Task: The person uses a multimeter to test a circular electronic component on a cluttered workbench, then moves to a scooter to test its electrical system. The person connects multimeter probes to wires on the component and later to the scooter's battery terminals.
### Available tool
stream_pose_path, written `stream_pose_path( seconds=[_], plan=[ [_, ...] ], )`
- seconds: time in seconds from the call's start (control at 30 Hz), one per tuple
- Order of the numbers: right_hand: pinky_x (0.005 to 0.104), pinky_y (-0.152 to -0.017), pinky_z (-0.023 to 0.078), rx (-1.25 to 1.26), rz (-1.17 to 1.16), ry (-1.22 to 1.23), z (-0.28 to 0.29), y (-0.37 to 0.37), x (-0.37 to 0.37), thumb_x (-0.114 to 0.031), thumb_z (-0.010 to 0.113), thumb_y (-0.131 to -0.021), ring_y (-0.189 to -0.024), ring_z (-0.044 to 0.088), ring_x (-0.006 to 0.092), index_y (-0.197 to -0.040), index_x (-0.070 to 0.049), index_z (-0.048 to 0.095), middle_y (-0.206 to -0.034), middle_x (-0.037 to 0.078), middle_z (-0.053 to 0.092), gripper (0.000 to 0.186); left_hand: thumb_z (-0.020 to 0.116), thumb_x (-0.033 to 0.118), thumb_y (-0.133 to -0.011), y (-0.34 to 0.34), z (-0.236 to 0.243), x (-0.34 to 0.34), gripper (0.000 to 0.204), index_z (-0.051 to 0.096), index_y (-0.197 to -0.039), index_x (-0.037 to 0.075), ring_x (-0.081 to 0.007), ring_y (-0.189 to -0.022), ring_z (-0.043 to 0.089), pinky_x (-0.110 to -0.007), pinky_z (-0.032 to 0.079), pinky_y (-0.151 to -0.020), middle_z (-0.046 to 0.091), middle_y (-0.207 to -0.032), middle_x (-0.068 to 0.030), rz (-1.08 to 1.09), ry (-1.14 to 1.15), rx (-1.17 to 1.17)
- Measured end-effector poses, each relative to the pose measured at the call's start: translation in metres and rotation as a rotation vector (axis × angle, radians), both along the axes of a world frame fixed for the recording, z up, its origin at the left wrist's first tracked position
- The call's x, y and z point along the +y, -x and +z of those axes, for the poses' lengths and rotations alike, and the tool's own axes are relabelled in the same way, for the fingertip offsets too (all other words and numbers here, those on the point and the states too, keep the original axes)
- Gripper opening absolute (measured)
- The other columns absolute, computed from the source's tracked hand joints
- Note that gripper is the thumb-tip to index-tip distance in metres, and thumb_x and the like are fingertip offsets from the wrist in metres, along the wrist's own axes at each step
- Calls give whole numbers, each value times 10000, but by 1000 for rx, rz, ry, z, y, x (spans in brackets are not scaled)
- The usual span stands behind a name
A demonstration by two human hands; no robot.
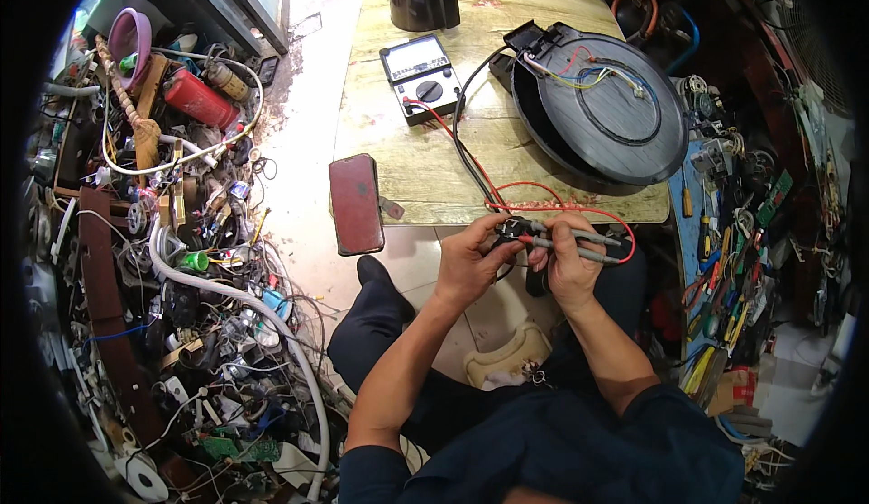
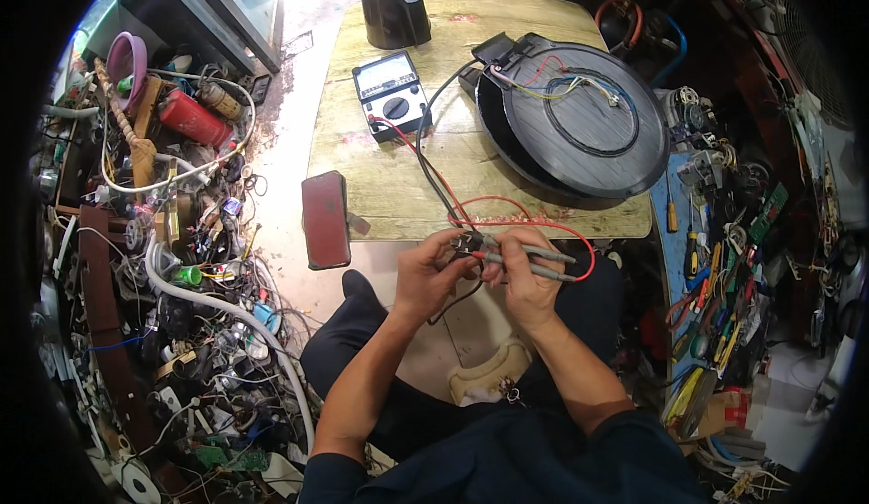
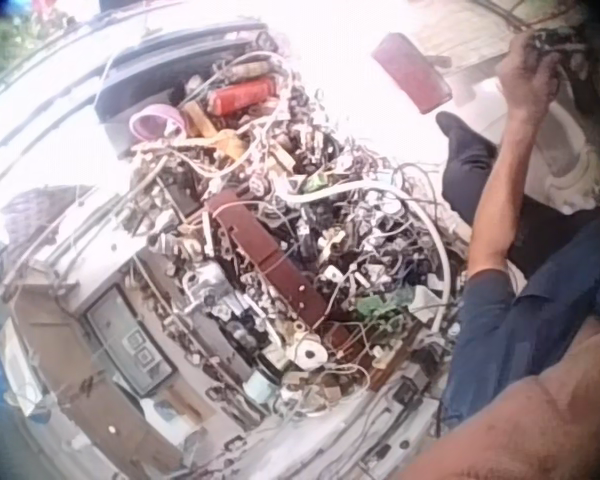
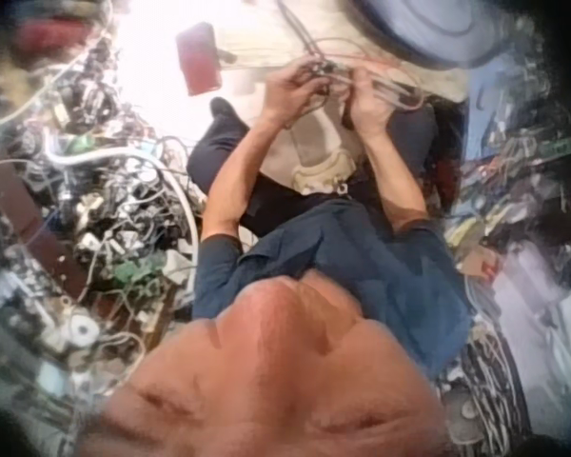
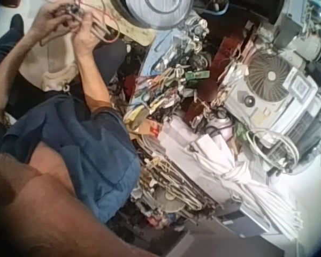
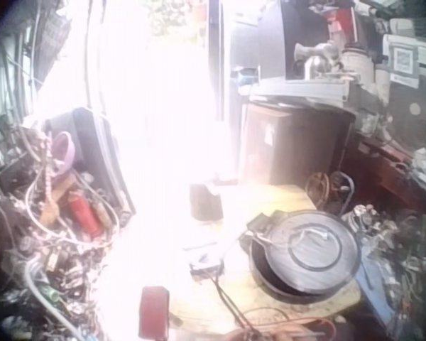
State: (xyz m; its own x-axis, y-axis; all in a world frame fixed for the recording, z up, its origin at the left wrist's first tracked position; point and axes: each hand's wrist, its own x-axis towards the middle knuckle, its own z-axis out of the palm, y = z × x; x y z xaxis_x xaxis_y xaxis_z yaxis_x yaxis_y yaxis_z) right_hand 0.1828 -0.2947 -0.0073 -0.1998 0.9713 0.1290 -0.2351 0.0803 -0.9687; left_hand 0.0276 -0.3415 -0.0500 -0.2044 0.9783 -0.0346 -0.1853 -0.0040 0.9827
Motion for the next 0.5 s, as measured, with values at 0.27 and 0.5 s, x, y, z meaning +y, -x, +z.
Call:
stream_pose_path(
  seconds=[0.27,0.5],
  plan=[
    [229,-503,490,4,3,16,2,1,1,-193,600,-1069,-615,653,125,-1076,9,635,-810,114,699,205,739,-12,-937,0,-8,-2,375,578,-1274,-34,-98,-794,725,-213,564,-562,765,-988,-88,14,23,139],
    [251,-551,542,31,-13,-9,5,11,-2,-190,623,-1055,-638,666,135,-1076,8,649,-894,113,706,201,747,-20,-918,-6,2,2,331,602,-1212,-67,-78,-715,698,-222,555,-544,762,-919,-94,138,9,155]
  ],
)
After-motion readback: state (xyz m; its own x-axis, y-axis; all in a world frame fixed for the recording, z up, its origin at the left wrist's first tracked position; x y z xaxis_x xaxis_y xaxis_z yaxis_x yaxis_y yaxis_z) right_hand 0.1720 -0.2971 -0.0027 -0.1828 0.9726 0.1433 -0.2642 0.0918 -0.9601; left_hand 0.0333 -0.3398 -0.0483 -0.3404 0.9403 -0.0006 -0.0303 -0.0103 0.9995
